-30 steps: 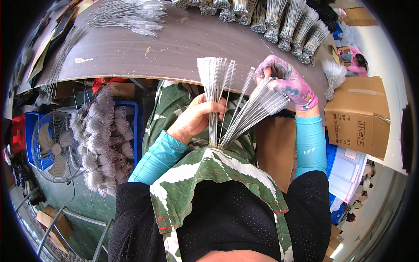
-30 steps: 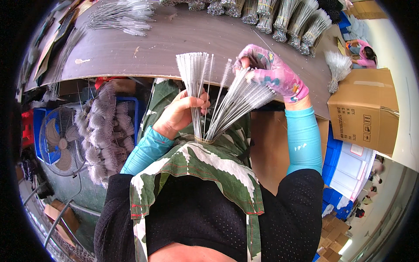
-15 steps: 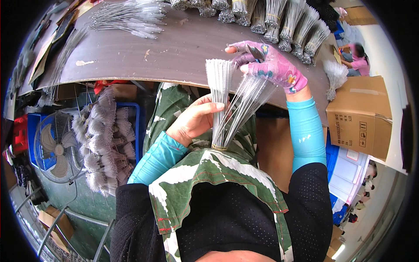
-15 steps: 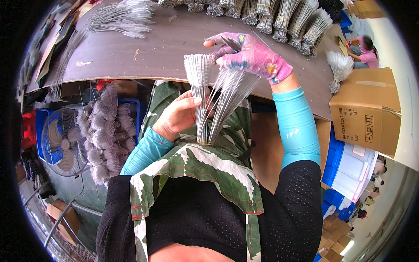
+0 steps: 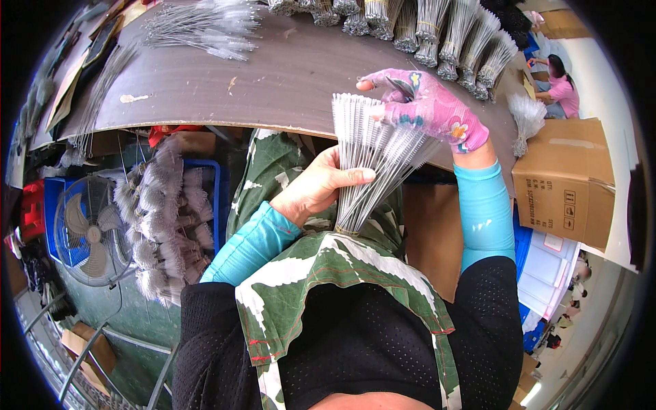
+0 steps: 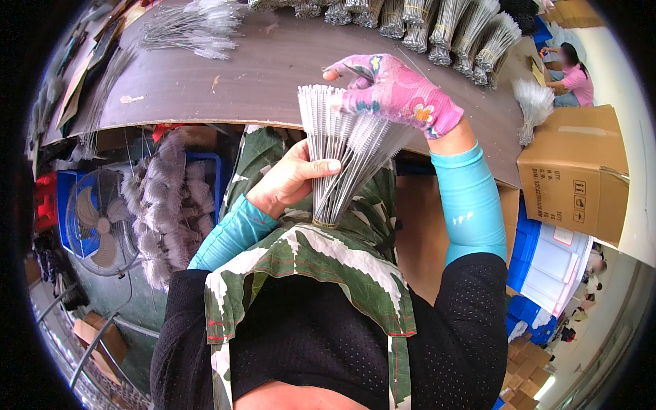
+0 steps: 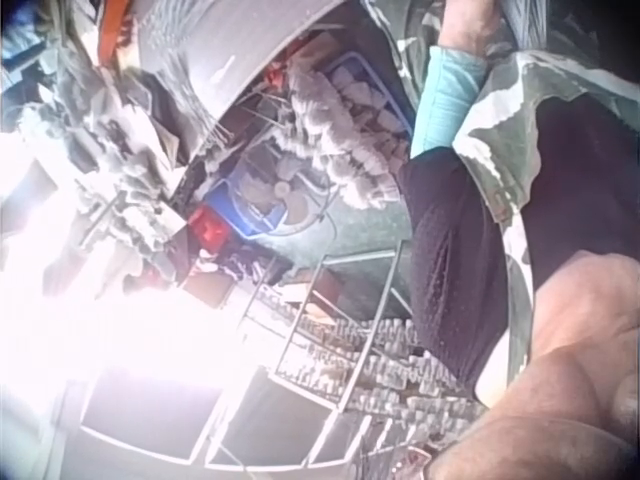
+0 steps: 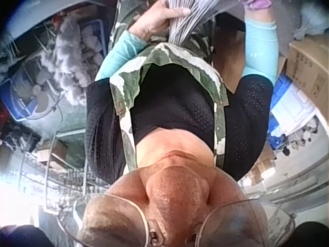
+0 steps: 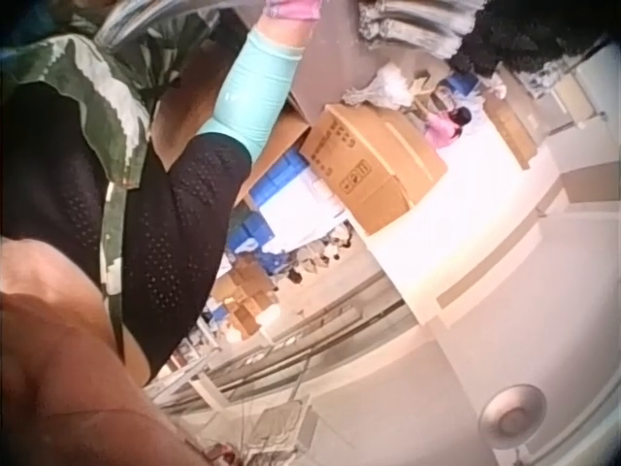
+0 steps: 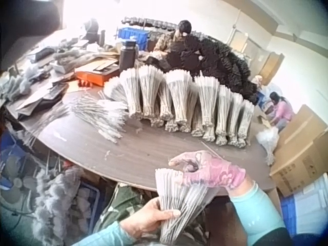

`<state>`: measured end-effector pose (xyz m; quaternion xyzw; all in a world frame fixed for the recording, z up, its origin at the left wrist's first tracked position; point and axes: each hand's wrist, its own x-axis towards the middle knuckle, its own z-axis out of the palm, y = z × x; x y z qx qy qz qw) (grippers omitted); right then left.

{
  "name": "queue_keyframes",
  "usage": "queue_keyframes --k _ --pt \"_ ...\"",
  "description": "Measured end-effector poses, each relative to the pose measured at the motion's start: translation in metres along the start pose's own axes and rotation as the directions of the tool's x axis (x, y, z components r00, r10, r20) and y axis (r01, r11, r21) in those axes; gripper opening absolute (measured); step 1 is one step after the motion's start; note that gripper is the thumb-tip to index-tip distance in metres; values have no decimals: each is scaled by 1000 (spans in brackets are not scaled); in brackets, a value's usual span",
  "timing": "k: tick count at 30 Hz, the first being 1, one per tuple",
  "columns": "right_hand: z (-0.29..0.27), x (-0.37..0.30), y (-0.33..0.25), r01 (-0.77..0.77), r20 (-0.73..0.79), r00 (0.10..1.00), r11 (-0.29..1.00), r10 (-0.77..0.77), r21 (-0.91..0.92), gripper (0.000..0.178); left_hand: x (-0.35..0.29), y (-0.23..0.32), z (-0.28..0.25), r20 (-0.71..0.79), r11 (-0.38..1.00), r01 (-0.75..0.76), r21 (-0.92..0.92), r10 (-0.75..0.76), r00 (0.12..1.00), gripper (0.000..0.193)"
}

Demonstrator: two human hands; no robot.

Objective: Assembling and grouping plastic brush-like components at an industrial workstation.

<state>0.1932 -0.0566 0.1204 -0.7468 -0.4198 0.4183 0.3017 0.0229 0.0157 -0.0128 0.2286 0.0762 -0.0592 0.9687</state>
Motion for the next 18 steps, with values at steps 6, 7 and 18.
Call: queue_keyframes --k 6,7,18 --pt "-11 -23 24 152 7 987 951 -159 269 42 1 -5 -14 19 996 56 -71 -54 998 38" --pt "-10 -25 26 165 -30 986 941 -163 296 43 2 -2 -6 -7 997 52 -54 -53 999 41" --pt "-9 -19 29 42 -122 992 999 -39 25 28 4 -12 8 -34 937 -49 345 65 997 45"
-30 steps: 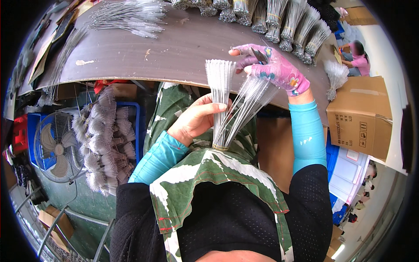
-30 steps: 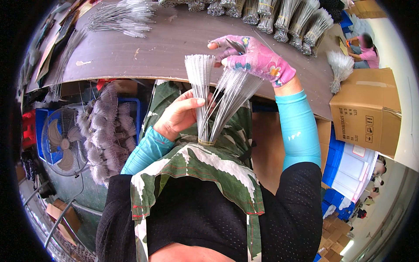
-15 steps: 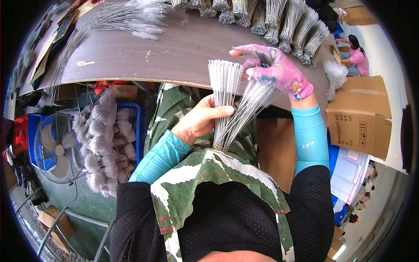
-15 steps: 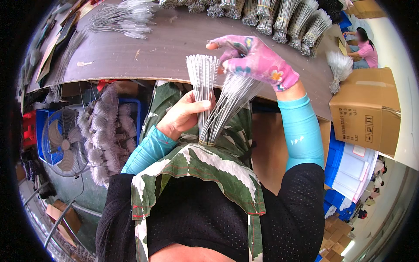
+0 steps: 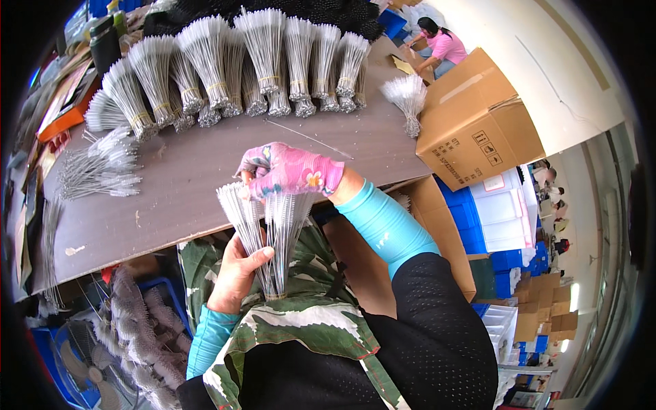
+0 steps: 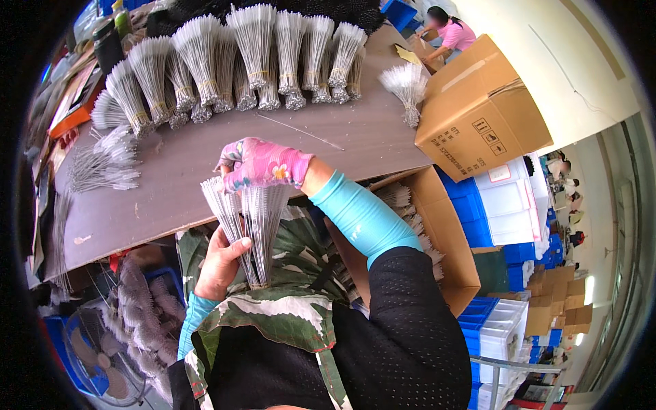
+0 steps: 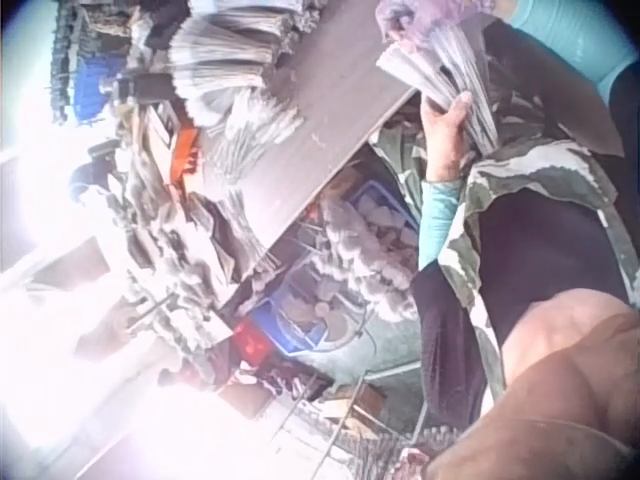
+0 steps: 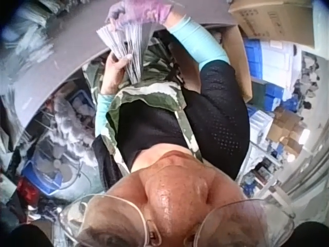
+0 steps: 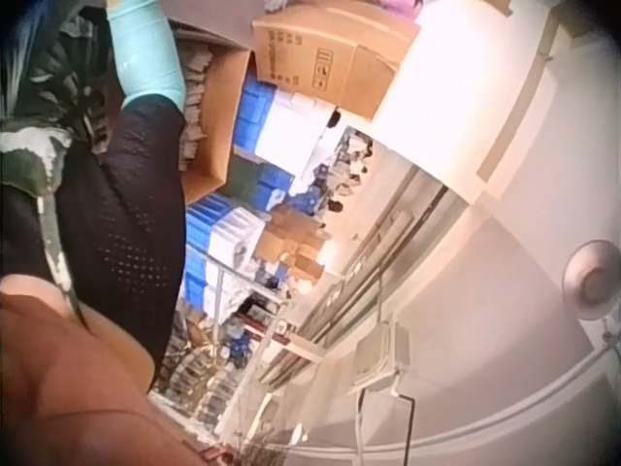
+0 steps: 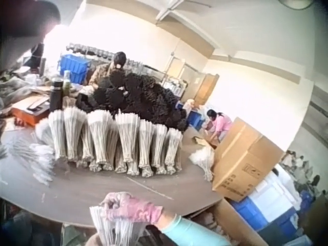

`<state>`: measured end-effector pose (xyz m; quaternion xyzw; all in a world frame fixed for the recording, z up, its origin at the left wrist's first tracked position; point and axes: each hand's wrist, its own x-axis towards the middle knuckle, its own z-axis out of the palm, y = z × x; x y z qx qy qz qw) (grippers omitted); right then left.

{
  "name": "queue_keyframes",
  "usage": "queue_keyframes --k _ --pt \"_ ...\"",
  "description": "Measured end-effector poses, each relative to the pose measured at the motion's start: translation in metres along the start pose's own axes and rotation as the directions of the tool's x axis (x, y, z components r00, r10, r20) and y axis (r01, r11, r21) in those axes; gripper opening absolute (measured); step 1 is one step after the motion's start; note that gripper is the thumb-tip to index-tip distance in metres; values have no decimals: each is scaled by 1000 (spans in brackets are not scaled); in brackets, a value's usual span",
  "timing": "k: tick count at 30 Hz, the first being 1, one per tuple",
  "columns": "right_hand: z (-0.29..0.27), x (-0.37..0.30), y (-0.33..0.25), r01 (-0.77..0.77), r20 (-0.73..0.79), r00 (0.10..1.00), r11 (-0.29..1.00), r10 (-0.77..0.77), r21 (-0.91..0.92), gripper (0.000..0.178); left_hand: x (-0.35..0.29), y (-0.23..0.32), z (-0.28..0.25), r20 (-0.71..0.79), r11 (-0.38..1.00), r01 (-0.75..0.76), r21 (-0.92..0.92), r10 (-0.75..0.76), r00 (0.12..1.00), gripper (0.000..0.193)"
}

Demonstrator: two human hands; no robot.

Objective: Assembling and grouping plastic brush-like components at an industrial workstation.

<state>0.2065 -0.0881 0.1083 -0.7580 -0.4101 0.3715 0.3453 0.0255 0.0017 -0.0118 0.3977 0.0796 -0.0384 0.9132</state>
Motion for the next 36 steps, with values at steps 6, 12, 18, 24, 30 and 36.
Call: queue_keyframes --k 6,12,18,24,30,36 --pt "0 -9 -6 128 51 989 984 -135 128 35 -9 -4 -1 -105 988 -34 -151 19 994 30" --pt "6 -11 2 138 42 987 956 -154 258 27 -16 -10 2 -185 982 -154 110 173 968 33" --pt "-2 -13 -1 53 13 998 998 -54 35 28 -5 -20 8 -191 963 -264 58 271 944 29" --pt "-8 -11 7 112 118 983 967 -141 229 51 -11 -12 8 -233 973 -178 -146 141 962 19" --pt "-7 -14 6 44 93 994 978 -64 206 26 -16 2 -13 -99 888 4 -460 -55 994 27" --pt "-5 -3 -4 -93 81 993 981 80 170 17 -13 5 -16 9 846 69 -529 -75 997 23"
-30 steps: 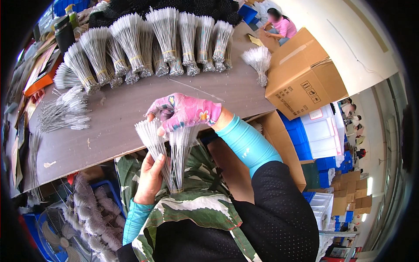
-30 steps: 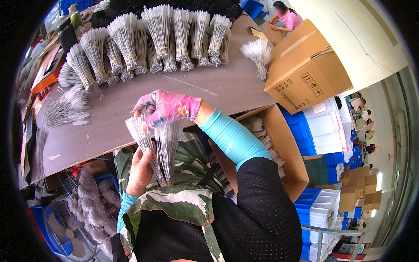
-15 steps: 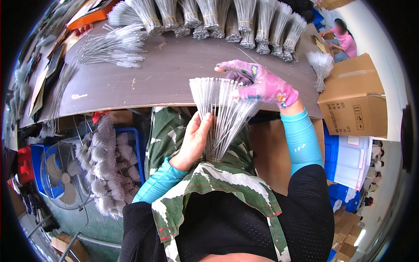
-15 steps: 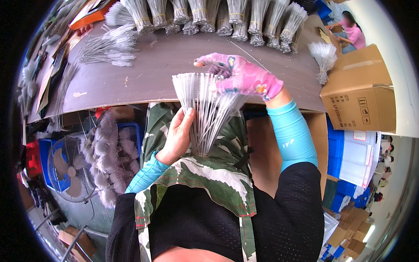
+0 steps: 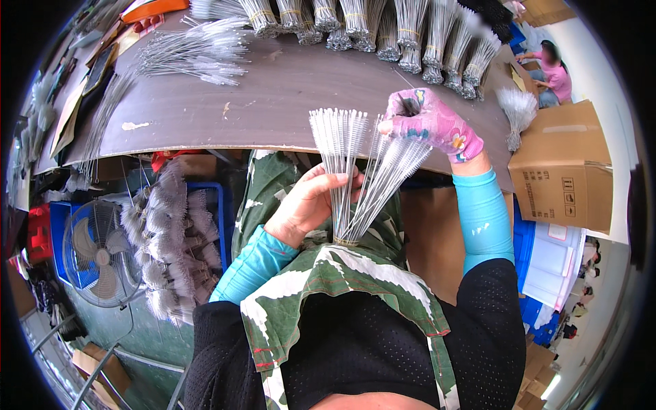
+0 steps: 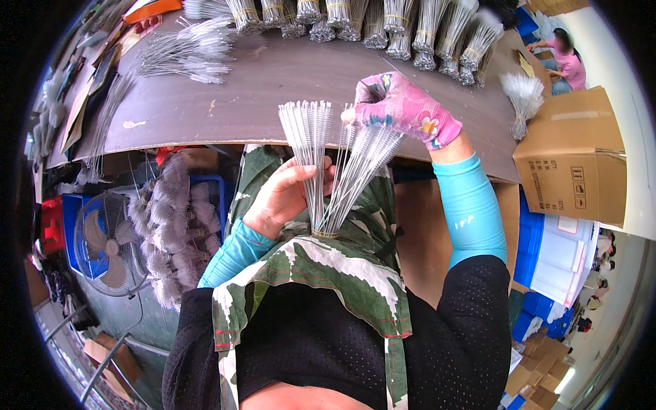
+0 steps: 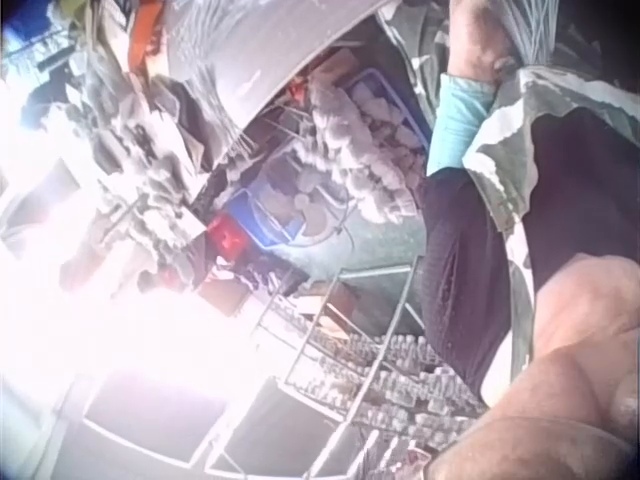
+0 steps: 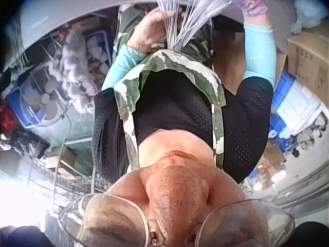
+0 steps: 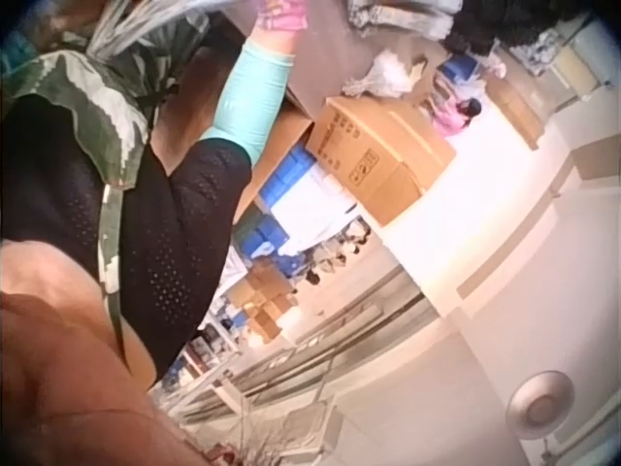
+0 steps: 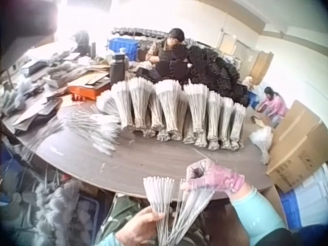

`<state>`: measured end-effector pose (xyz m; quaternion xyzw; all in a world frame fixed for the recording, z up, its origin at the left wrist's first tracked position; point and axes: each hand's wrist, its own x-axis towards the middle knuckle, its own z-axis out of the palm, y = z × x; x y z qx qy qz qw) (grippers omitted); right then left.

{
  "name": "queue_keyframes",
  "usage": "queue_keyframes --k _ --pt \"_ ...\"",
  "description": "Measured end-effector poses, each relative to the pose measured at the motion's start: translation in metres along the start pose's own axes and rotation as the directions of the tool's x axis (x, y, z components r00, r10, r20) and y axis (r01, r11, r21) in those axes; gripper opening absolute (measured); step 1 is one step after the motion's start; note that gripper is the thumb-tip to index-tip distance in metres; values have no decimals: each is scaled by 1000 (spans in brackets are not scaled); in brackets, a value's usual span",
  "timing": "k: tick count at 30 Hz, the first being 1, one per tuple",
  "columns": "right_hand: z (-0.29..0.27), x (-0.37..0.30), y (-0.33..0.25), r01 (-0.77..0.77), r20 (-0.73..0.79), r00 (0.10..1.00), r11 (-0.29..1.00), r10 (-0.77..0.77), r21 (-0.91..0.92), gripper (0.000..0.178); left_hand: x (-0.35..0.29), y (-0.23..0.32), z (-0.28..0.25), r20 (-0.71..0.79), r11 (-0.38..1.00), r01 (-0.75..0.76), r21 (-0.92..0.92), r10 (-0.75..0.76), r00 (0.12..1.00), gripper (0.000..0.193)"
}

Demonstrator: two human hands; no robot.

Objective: Assembling and grouping plastic brush-like components at an industrial workstation.

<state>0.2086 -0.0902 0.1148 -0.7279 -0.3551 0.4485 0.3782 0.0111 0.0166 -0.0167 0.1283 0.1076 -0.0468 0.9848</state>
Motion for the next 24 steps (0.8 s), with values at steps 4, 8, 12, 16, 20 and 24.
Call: queue_keyframes --k 4,8,12,16,20,24 --pt "3 6 2 231 -58 971 973 -232 -28 20 0 -1 0 13 995 -3 101 2 1000 27" --pt "5 6 -12 216 131 963 966 -234 140 32 -2 -2 5 -8 987 -38 158 39 999 28" --pt "6 6 -18 178 149 972 983 -182 39 26 0 -4 7 -3 980 -70 186 72 997 32" --pt "9 13 -23 61 69 996 975 -48 -214 25 1 -3 27 37 977 -72 199 66 997 41" --pt "9 16 -23 82 108 992 973 -59 -218 18 0 2 22 89 976 -68 206 50 995 42" --pt "7 10 -17 188 126 976 980 -179 -70 23 -7 12 11 68 994 19 109 -26 997 30"
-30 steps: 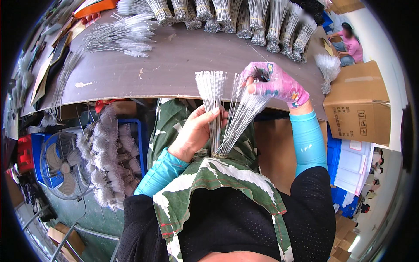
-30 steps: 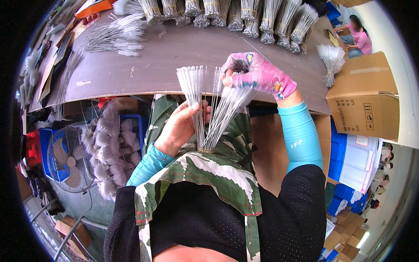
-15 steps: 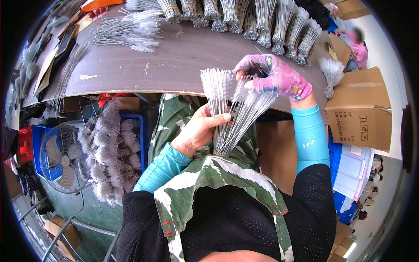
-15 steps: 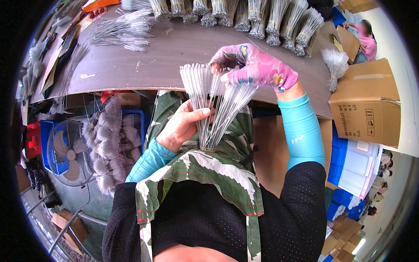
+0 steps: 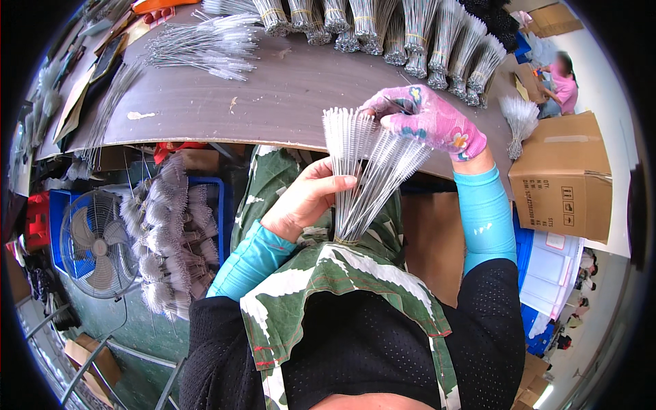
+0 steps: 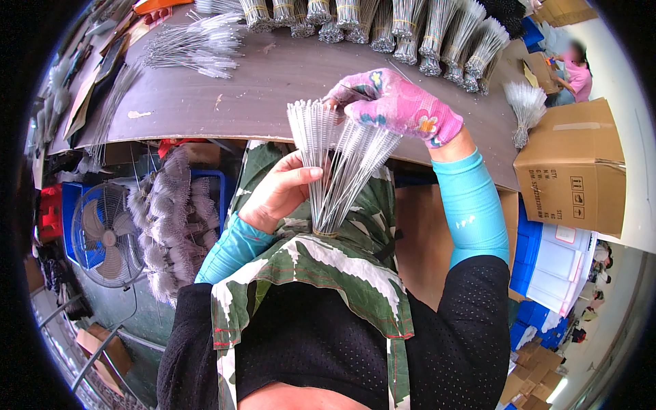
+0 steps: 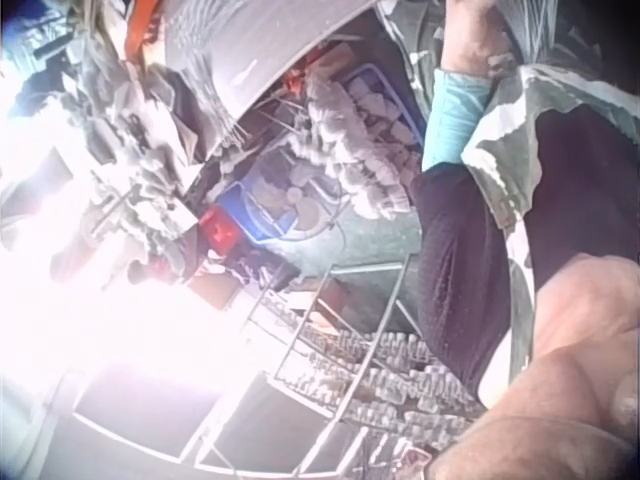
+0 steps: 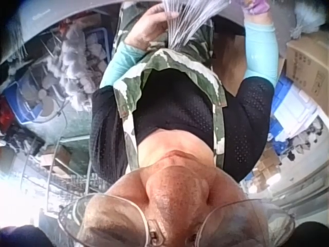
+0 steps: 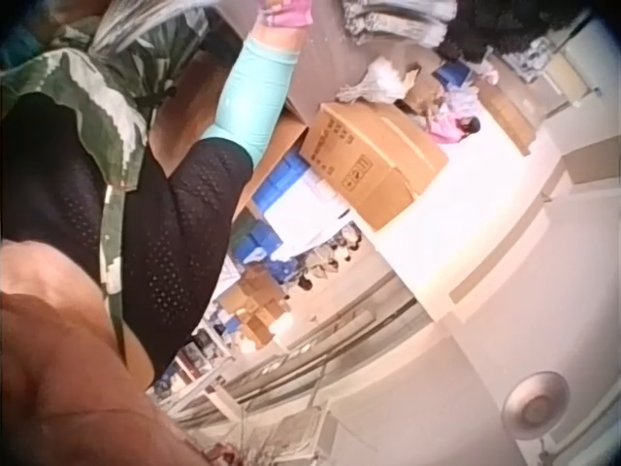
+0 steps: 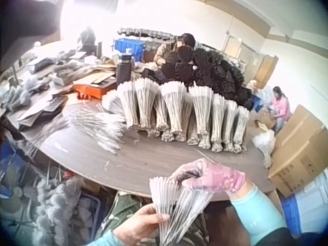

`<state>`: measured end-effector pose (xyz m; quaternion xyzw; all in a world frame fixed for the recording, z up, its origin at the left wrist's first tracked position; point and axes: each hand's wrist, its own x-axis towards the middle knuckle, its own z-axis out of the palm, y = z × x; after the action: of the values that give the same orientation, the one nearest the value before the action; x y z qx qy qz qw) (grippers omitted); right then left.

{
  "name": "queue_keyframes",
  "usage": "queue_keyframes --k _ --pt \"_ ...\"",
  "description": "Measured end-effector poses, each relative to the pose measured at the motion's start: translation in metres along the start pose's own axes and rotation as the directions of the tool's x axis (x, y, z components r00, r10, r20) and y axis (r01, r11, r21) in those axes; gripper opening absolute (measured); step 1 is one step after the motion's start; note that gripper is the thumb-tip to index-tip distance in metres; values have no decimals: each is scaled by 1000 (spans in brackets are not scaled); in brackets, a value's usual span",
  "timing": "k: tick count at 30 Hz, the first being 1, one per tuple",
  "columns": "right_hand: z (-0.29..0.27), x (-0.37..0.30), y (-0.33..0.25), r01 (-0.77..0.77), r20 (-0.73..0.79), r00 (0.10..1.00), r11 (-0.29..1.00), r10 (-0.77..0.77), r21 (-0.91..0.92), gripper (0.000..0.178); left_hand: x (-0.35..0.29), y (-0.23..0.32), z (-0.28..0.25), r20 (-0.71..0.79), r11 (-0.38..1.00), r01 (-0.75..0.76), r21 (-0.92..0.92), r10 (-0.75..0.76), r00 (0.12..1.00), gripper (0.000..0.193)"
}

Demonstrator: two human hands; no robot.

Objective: Assembling and grouping plastic brush-like components at an industrial workstation.

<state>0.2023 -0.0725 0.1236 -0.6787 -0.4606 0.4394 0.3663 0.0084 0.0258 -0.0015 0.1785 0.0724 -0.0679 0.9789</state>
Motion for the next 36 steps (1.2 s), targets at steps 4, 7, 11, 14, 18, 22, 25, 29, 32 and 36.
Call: queue_keyframes --k 4,7,11,14,18,22,25,29,32,36 --pt "0 -3 5 39 24 999 994 -42 104 26 1 -3 -5 -6 959 -118 259 124 992 28" --pt "0 -2 3 24 -40 999 1000 -23 20 27 2 -6 -1 -39 935 -152 320 173 984 33" --pt "2 8 -3 -183 -13 983 967 184 -179 36 6 -6 8 -54 885 -163 436 206 977 34" --pt "8 10 -18 -258 0 963 915 271 -310 36 4 -6 10 -81 870 -163 465 225 971 34" --pt "1 7 -5 -199 18 978 957 208 -212 29 5 -5 -2 4 896 -195 398 211 977 26" --pt "-3 0 -4 -104 76 991 992 109 -66 24 1 3 -7 -2 946 -75 315 80 997 26" --pt "-8 1 -6 -136 81 986 984 146 -119 33 4 -2 4 34 909 -183 376 184 982 27" --pt "4 10 -42 -254 102 937 853 333 -455 32 7 -7 15 36 851 -195 487 203 978 33" --pt "14 13 -30 14 141 989 904 52 -428 32 7 -13 18 1 767 -265 585 326 945 38" --pt "8 8 -23 -10 137 989 963 49 -268 32 5 -12 15 23 792 -232 565 265 964 37"
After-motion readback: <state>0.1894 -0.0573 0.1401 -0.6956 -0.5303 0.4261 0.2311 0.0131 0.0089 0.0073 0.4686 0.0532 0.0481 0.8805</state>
